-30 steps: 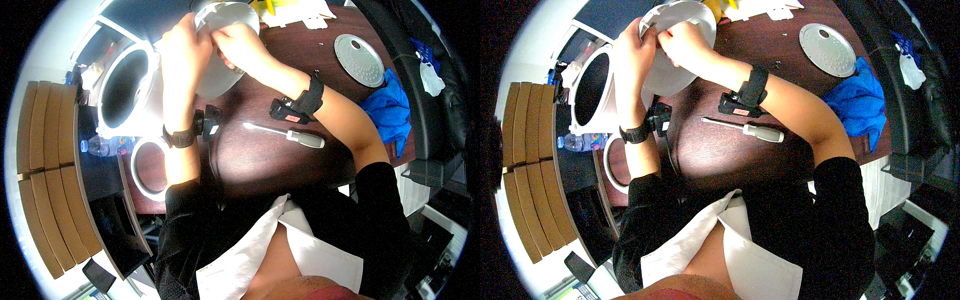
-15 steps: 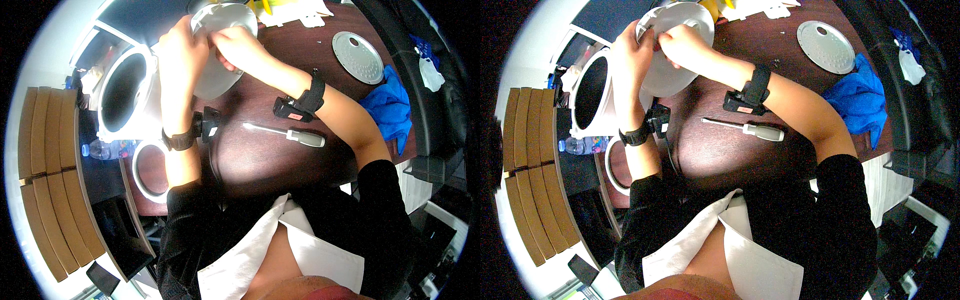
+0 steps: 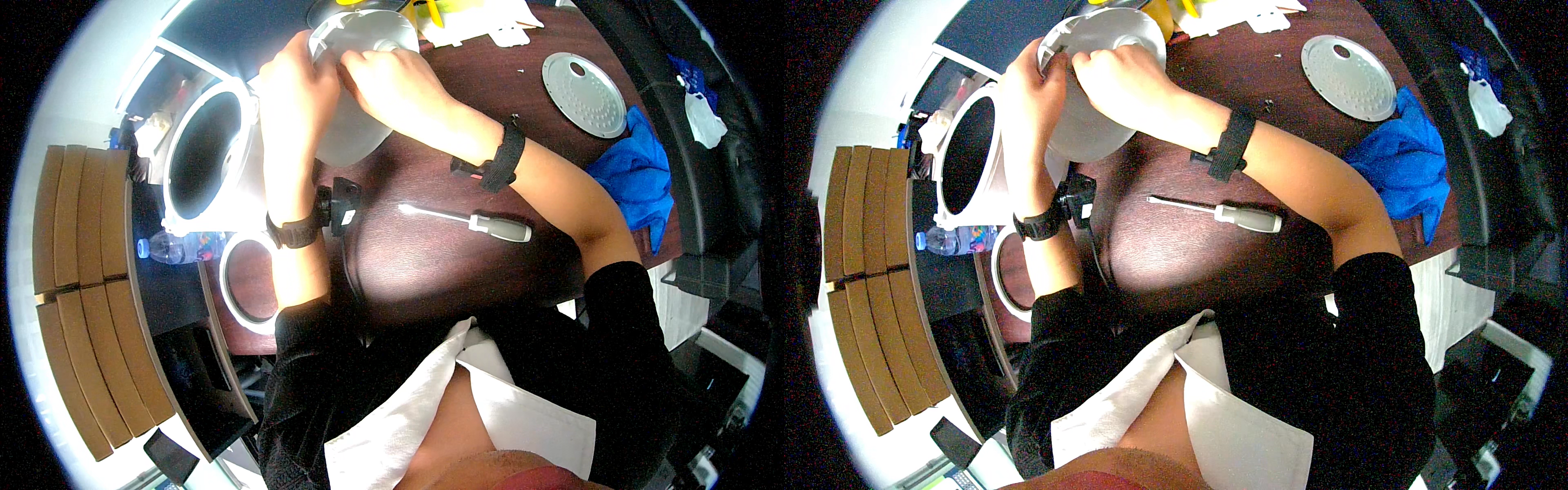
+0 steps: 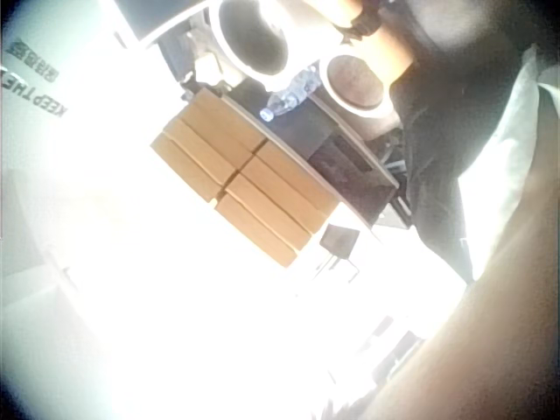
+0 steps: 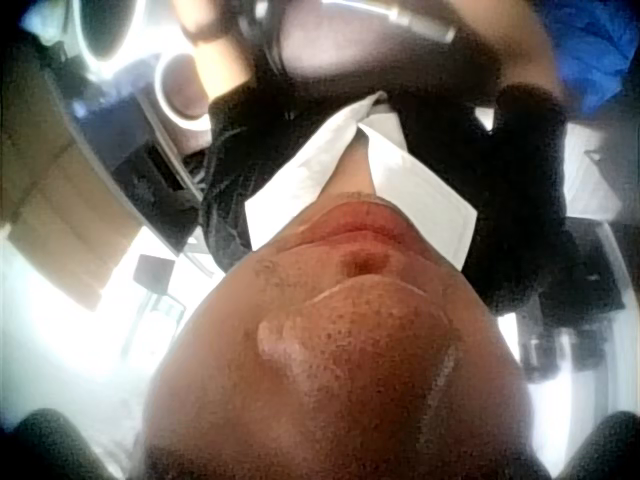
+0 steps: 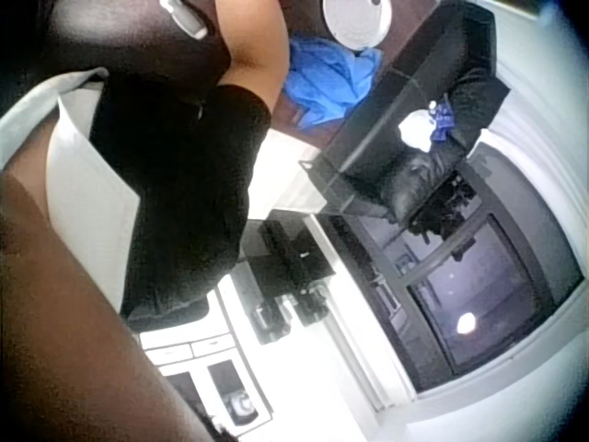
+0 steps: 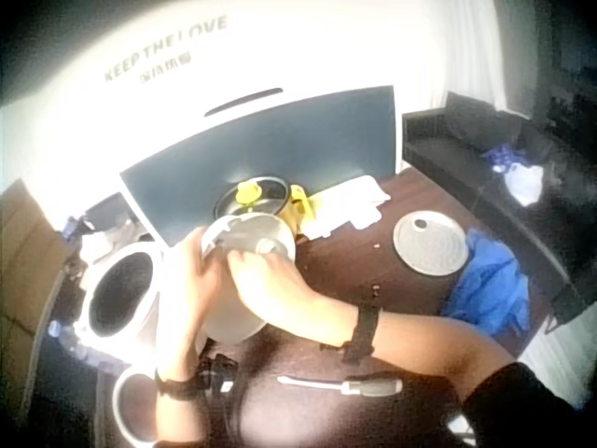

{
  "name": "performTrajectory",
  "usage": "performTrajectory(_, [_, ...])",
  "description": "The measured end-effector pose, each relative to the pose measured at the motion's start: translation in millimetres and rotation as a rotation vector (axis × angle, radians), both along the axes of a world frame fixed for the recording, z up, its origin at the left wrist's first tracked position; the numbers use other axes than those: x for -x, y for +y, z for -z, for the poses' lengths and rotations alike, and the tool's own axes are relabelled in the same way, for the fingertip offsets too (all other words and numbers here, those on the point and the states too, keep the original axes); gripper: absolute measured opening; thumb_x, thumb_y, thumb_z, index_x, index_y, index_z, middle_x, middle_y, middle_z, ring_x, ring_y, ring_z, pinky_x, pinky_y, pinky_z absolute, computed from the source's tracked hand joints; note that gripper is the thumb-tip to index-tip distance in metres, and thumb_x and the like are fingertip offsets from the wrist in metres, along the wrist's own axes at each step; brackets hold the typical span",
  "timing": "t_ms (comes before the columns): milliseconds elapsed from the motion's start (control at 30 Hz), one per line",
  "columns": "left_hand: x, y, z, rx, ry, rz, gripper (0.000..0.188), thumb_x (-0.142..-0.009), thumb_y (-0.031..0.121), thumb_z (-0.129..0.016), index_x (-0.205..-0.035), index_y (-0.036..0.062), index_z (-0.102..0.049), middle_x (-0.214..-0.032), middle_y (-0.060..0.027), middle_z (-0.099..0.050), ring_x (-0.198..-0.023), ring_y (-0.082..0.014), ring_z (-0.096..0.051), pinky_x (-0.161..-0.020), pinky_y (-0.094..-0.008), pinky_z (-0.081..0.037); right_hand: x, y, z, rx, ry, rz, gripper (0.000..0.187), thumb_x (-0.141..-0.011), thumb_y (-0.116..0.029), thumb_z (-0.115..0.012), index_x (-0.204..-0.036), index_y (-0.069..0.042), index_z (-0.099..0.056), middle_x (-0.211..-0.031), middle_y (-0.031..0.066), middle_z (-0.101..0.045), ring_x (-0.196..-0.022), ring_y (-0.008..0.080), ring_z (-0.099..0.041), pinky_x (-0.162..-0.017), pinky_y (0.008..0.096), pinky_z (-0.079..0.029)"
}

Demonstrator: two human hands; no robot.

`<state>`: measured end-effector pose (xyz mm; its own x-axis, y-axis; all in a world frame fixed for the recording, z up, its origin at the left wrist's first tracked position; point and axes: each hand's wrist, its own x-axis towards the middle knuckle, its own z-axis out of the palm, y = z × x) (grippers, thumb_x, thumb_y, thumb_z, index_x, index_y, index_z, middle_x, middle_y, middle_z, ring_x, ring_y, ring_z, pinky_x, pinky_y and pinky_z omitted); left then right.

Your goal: The person uses a screwdriver to remove screws from a white plastic appliance part, then inserts small metal components into the part and secures them with the screwdriver.

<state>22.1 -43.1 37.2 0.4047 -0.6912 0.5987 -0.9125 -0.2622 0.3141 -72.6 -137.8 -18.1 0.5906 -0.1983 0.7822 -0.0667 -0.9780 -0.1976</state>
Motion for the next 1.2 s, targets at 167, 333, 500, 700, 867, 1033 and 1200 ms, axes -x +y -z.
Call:
performTrajectory(167, [-4.1, -0.1, 2.6, -0.003, -0.012, 0.009, 0.025, -0.085, 0.022, -0.06, -0.102, 0.0039, -0.064, -0.077, -0.0189, -0.065, -0.073, -0.0335, -0.067, -0.064, -0.0373, -0.051, -0.7, 2.2, 1.9, -0.161, -0.011, -0.049, 0.011, -0.083, -0.01, -0.057, -0.077, -0.001, -0.057, -0.065, 0.0176, -0.06, -0.062, 0.0349, -0.063, -0.053, 0.0416, -0.05])
performTrajectory(333, [-4.7, -0.9, 3.2, -0.006, -0.018, -0.001, 0.025, -0.085, 0.022, -0.06, -0.102, 0.0042, -0.065, -0.078, -0.0187, -0.066, -0.074, -0.0327, -0.067, -0.065, -0.0381, -0.051, -16.1, 1.0, 9.3, -0.577, -0.082, -0.188, 0.021, -0.088, -0.013, -0.052, -0.074, 0.002, -0.059, -0.062, 0.0144, -0.058, -0.048, 0.0246, -0.058, -0.044, 0.0334, -0.044])
performTrajectory(500, [0.6, 0.7, -1.3, -0.023, 0.022, -0.011, 0.026, -0.085, 0.023, -0.059, -0.102, 0.0041, -0.064, -0.079, -0.0186, -0.066, -0.076, -0.0325, -0.068, -0.066, -0.0381, -0.051, -8.1, 11.5, -8.6, -1.516, 0.007, -0.46, 0.028, -0.094, -0.019, -0.048, -0.077, 0.0, -0.061, -0.057, 0.0024, -0.049, -0.043, 0.0099, -0.045, -0.04, 0.0242, -0.035])
performTrajectory(700, [0.4, 0.5, -1.7, -0.04, 0.027, -0.009, 0.027, -0.085, 0.024, -0.059, -0.102, 0.0038, -0.064, -0.08, -0.0195, -0.066, -0.079, -0.0334, -0.067, -0.067, -0.0378, -0.051, -2.8, 1.0, 0.4, -1.022, 0.004, -0.332, 0.03, -0.091, -0.021, -0.051, -0.074, 0.001, -0.063, -0.059, 0.0129, -0.058, -0.049, 0.0219, -0.057, -0.048, 0.0344, -0.045])
performTrajectory(867, [-2.8, 1.3, 0.6, -0.001, -0.007, -0.004, 0.026, -0.085, 0.024, -0.06, -0.102, 0.0043, -0.064, -0.08, -0.0198, -0.066, -0.079, -0.0345, -0.067, -0.067, -0.0383, -0.051, -1.3, 1.0, 1.1, -0.57, -0.055, -0.228, 0.024, -0.085, -0.018, -0.055, -0.071, 0.0, -0.063, -0.066, 0.0221, -0.061, -0.06, 0.0353, -0.063, -0.058, 0.043, -0.05])
performTrajectory(1033, [-1.2, -0.6, 0.9, -0.009, 0.027, -0.004, 0.026, -0.085, 0.023, -0.06, -0.102, 0.0045, -0.064, -0.081, -0.0198, -0.066, -0.079, -0.0349, -0.067, -0.068, -0.0392, -0.051, -4.0, 1.1, -0.7, -0.484, -0.068, -0.173, 0.023, -0.083, -0.018, -0.057, -0.069, 0.0, -0.063, -0.064, 0.0223, -0.06, -0.06, 0.0374, -0.063, -0.057, 0.0434, -0.051])
performTrajectory(1200, [0.6, 1.1, -0.3, -0.018, -0.022, -0.016, 0.026, -0.085, 0.023, -0.06, -0.103, 0.004, -0.064, -0.08, -0.0196, -0.066, -0.078, -0.0347, -0.067, -0.067, -0.0383, -0.051, -11.9, 2.7, 2.9, -0.824, 0.045, -0.256, 0.026, -0.091, -0.017, -0.05, -0.075, 0.0, -0.06, -0.058, 0.0108, -0.057, -0.047, 0.0194, -0.056, -0.045, 0.0323, -0.043])
